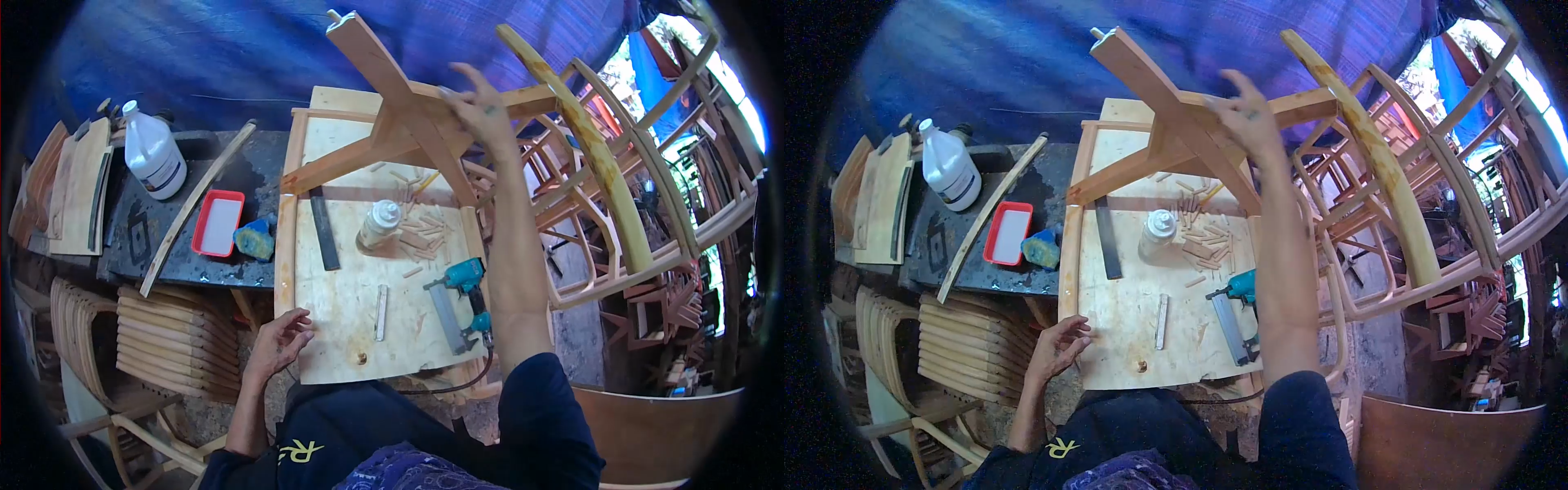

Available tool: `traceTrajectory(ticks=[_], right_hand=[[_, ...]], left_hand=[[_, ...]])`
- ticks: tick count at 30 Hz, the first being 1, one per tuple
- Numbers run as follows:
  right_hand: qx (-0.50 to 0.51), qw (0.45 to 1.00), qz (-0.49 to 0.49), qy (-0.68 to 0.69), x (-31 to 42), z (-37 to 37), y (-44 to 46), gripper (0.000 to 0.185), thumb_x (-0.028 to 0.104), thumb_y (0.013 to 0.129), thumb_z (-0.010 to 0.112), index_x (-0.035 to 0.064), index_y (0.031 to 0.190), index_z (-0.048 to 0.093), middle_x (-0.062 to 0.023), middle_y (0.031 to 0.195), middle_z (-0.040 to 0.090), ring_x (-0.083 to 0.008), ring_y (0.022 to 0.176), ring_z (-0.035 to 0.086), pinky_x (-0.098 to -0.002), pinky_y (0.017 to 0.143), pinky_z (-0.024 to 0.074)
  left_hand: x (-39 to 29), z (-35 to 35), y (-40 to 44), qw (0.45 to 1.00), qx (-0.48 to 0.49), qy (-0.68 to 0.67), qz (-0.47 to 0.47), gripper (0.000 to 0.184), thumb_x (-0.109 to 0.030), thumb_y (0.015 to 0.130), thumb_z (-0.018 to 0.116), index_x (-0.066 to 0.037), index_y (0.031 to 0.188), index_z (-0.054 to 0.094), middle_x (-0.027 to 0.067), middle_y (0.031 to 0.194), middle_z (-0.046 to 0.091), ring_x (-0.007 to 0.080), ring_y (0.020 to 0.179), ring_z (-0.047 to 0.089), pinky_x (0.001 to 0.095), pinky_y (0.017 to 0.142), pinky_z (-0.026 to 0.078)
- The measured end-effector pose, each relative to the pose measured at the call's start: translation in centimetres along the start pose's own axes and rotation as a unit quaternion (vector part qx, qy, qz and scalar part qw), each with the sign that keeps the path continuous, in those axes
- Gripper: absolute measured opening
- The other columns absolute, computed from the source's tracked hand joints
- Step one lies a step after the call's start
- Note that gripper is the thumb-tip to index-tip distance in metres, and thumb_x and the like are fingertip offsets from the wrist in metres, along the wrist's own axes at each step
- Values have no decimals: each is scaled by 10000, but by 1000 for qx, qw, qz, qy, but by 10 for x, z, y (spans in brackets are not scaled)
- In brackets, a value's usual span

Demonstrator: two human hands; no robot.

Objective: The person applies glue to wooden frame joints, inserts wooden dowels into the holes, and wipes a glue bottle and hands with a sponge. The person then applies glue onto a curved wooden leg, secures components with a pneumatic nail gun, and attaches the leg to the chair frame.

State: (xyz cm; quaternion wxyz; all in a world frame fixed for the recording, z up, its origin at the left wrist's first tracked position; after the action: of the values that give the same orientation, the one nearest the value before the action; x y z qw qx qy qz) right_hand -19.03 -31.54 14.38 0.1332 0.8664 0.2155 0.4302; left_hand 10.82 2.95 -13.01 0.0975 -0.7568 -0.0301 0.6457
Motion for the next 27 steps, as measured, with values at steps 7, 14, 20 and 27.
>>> traceTrajectory(ticks=[7, 14, 20, 27], right_hand=[[-151, 894, 97, -411, -38, -124, -11, 844, 338, 884, 768, 50, 1570, 371, -255, 1151, 717, -355, 1071, 712, -447, 934, 554], [-51, 839, 134, -525, -38, -134, 9, 890, 390, 869, 768, 106, 1597, 341, -290, 1289, 657, -424, 1215, 640, -488, 1042, 497], [-58, 830, 150, -534, -37, -137, 12, 858, 388, 865, 773, 113, 1574, 376, -270, 1304, 654, -426, 1225, 627, -508, 1025, 501], [-81, 871, 83, -478, -36, -141, -11, 776, 322, 869, 789, 116, 1529, 437, -219, 1175, 709, -361, 1124, 684, -465, 927, 540]], left_hand=[[-17, -2, 8, 1000, 15, 21, -6, 428, -96, 930, 751, -19, 1331, 624, 83, 1102, 732, 118, 890, 697, 271, 759, 562], [-17, 7, 19, 999, 28, -18, 1, 443, -102, 923, 760, -18, 1335, 622, 91, 1102, 734, 111, 864, 692, 272, 732, 559], [-10, 5, 18, 999, 33, 4, -15, 447, -119, 923, 764, -25, 1337, 622, 80, 1101, 732, 114, 851, 692, 265, 721, 549], [-15, -6, 14, 999, 20, 22, 27, 450, -163, 926, 761, -35, 1336, 625, 70, 1089, 729, 106, 865, 686, 268, 742, 548]])
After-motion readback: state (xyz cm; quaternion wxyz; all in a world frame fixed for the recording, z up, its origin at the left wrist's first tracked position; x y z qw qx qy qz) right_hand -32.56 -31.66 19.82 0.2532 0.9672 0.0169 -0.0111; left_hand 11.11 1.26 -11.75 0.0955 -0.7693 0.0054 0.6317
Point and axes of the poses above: each hand's wrist, its own y-axis towards the middle knuckle, its own z-axis out of the palm, x = y × z, the point moved 3 cm from there along y, towards the middle knuckle
